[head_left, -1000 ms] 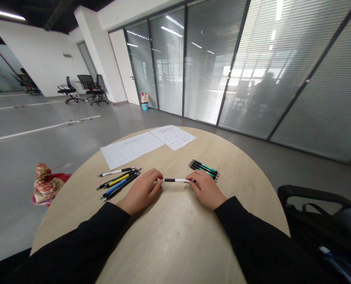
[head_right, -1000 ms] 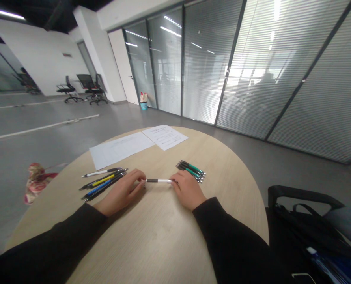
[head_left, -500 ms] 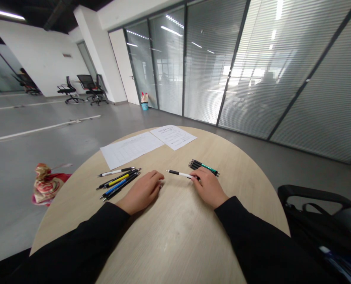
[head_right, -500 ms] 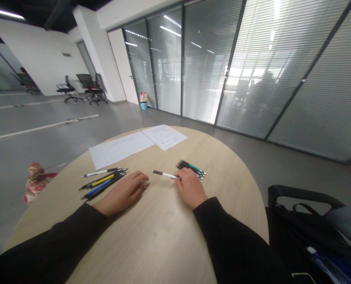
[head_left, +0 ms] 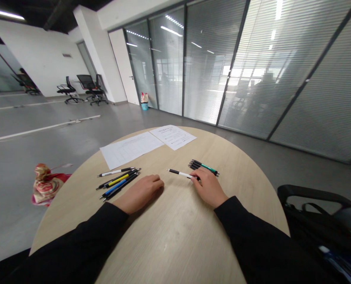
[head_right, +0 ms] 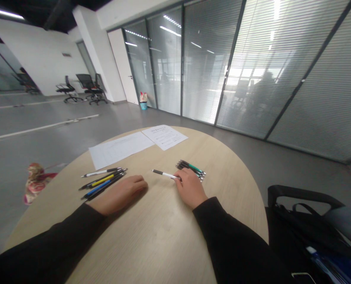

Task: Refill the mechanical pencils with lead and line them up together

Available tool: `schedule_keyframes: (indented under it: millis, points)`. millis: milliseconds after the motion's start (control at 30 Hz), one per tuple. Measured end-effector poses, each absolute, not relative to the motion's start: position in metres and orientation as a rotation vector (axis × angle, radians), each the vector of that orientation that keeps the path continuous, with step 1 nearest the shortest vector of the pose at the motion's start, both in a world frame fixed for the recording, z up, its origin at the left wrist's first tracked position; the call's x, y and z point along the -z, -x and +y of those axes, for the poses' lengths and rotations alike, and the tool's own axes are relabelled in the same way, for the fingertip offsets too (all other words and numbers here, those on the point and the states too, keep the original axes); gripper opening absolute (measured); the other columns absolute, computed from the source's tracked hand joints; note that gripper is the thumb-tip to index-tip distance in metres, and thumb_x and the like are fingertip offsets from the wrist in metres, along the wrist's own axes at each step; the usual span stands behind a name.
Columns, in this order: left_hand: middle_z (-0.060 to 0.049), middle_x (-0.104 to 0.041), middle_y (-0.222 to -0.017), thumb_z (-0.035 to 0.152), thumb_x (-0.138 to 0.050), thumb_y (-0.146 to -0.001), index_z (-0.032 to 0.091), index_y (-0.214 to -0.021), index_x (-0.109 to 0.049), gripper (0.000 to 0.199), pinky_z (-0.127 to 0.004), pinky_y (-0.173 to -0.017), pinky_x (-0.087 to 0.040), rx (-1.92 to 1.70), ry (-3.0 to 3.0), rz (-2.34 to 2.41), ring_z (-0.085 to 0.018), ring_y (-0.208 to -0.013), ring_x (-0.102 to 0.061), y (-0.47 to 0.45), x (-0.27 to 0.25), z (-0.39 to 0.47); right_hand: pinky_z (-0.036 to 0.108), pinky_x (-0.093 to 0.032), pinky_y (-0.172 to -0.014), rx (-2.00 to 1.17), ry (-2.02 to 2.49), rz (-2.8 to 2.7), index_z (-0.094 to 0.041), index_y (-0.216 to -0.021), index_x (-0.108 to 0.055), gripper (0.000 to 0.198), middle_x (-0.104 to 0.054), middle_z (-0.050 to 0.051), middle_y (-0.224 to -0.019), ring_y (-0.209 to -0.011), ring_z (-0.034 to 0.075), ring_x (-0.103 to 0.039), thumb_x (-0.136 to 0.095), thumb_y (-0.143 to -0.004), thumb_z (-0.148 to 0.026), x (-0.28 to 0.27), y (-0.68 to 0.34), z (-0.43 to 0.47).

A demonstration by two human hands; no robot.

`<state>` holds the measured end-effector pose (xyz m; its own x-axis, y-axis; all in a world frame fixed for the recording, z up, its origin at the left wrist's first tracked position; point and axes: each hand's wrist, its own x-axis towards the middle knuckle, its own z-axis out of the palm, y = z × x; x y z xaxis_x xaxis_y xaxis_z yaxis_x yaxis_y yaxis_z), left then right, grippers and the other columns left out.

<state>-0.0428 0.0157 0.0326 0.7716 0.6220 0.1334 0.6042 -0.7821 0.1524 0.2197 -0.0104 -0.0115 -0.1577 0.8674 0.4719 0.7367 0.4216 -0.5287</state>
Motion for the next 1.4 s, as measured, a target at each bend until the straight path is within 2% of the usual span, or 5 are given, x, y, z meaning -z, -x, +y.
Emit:
schedule_keyframes:
  millis: [200, 433, 833, 1400]
  points:
    - [-0.007, -0.063, -0.083, 0.024, -0.043, -0.098, 0.018, -0.082, -0.063, 0.027, -0.033, -0.072, -0.047, -0.401, -2.839, 1.043, -0.019, -0.075, -0.06, 0.046, -0.027, 0.02, 0.034, -0.044, -0.081, -0.223, 1.351, -1.933, -0.018, -0.09, -0.066, 0.009, -0.064, 0.006, -0.088, -0.087, 0.021, -0.057, -0.058, -0.091, -0.014, 0.012, -0.22, -0.01]
    - [-0.006, -0.061, -0.08, 0.034, -0.037, -0.101, 0.018, -0.08, -0.058, 0.034, -0.031, -0.068, -0.044, -0.521, -2.703, 1.105, -0.018, -0.07, -0.056, 0.05, -0.025, 0.021, 0.034, -0.044, -0.082, -0.245, 1.31, -1.959, -0.018, -0.091, -0.066, 0.01, -0.064, 0.006, -0.089, -0.088, 0.021, -0.057, -0.057, -0.091, -0.014, 0.01, -0.22, -0.011]
    - [0.003, -0.043, -0.055, 0.047, -0.034, -0.097, 0.022, -0.06, -0.037, 0.045, -0.029, -0.056, -0.031, -0.813, -2.199, 1.432, -0.016, -0.054, -0.042, 0.044, -0.018, 0.021, 0.033, -0.045, -0.082, -0.296, 1.214, -2.029, -0.018, -0.093, -0.067, 0.011, -0.065, 0.006, -0.091, -0.089, 0.02, -0.058, -0.056, -0.094, -0.016, 0.009, -0.215, -0.014]
    - [0.004, -0.037, -0.046, 0.057, -0.035, -0.095, 0.021, -0.053, -0.039, 0.056, -0.027, -0.048, -0.028, -0.811, -1.934, 1.412, -0.012, -0.044, -0.034, 0.039, -0.016, 0.017, 0.035, -0.046, -0.086, -0.27, 1.192, -2.064, -0.017, -0.095, -0.067, 0.011, -0.065, 0.007, -0.093, -0.092, 0.021, -0.057, -0.056, -0.094, -0.016, 0.006, -0.212, -0.017]
